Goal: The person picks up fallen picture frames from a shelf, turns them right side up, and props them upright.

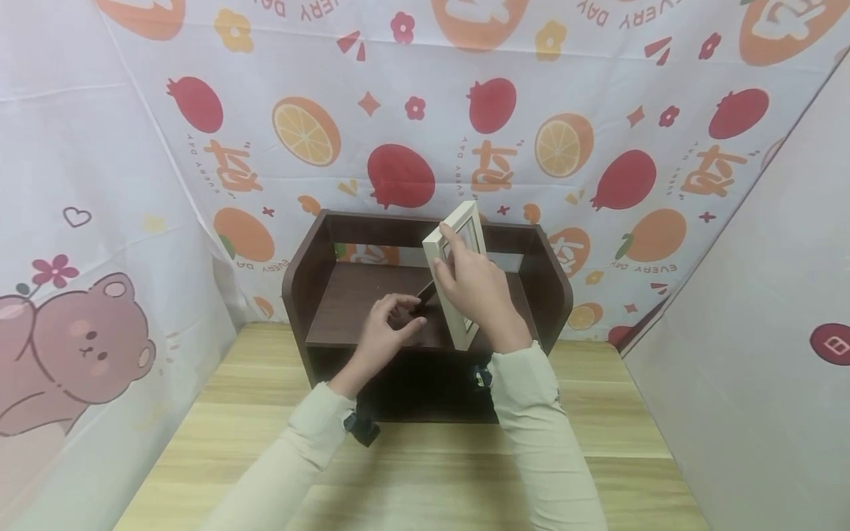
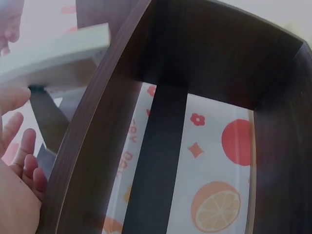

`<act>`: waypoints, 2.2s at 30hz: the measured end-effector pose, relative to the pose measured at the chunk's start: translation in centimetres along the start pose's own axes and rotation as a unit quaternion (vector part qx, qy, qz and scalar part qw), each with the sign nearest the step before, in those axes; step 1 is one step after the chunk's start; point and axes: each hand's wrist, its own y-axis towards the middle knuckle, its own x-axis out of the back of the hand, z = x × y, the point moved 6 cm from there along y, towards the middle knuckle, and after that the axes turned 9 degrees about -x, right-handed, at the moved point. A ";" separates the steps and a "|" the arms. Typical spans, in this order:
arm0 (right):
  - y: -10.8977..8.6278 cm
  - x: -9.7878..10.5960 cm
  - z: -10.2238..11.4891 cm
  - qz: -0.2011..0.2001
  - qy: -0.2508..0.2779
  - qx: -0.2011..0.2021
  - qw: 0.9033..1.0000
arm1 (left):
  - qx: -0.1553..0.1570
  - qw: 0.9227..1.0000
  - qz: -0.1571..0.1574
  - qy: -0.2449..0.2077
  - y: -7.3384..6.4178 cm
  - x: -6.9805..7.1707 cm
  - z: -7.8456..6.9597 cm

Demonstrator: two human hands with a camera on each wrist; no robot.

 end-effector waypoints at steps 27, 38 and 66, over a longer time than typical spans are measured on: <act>-0.1 0.0 -0.4 0.003 0.016 -0.001 1.000 | 0.010 1.000 0.014 0.008 -0.9 -5.0 -2.7; 0.3 -0.1 0.0 -0.019 0.025 0.009 0.999 | 0.006 0.999 0.002 0.049 -0.6 -4.7 -2.6; 2.6 -0.6 -0.6 0.032 -0.012 -0.042 0.999 | 0.006 0.997 -0.030 0.072 -1.3 -2.5 -1.7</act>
